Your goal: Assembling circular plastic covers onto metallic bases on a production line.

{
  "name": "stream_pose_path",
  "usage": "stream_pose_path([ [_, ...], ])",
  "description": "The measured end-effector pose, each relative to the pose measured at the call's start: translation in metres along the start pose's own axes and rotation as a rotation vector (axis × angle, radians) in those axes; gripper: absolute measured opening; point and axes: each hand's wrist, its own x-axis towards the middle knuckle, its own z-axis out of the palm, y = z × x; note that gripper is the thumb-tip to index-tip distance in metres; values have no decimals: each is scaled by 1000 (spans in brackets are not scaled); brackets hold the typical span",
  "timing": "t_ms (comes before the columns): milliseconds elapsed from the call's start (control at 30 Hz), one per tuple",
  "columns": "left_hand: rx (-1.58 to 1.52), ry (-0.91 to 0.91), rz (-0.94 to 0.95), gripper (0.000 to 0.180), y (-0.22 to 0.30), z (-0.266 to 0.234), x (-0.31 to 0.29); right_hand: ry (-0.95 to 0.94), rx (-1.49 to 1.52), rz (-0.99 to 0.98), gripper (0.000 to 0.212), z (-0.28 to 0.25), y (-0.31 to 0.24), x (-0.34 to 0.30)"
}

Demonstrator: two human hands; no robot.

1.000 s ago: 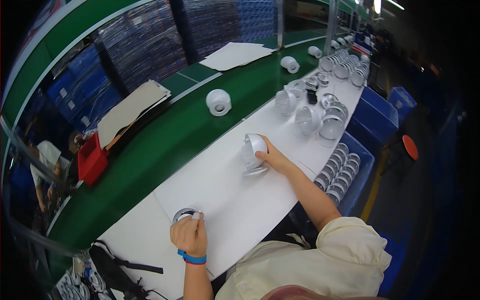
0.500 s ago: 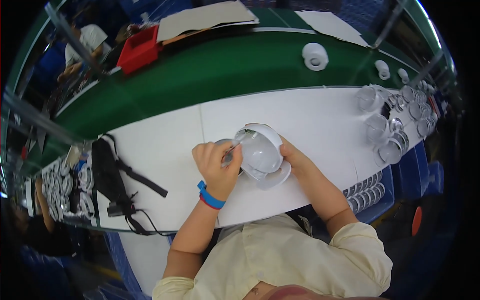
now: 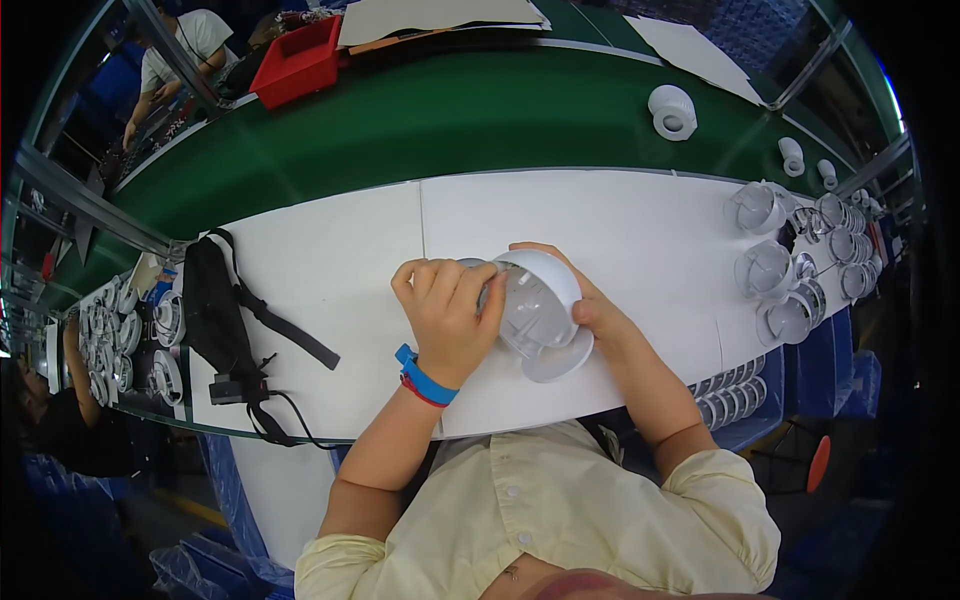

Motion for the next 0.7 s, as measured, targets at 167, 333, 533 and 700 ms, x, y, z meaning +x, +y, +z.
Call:
stream_pose_path([
  [167, -20, -44, -7, 11, 0, -1, 1, 5, -34, -28, 113, -7, 5, 1],
  [333, -3, -58, -7, 9, 2, -1, -1, 11, -57, -9, 114, -6, 3, 0],
  [533, -100, -63, -37, 9, 2, 5, -7, 15, -63, -20, 112, -2, 1, -2],
  [700, -187, -98, -9, 15, 0, 3, -9, -12, -129, -8, 112, -5, 1, -7],
])
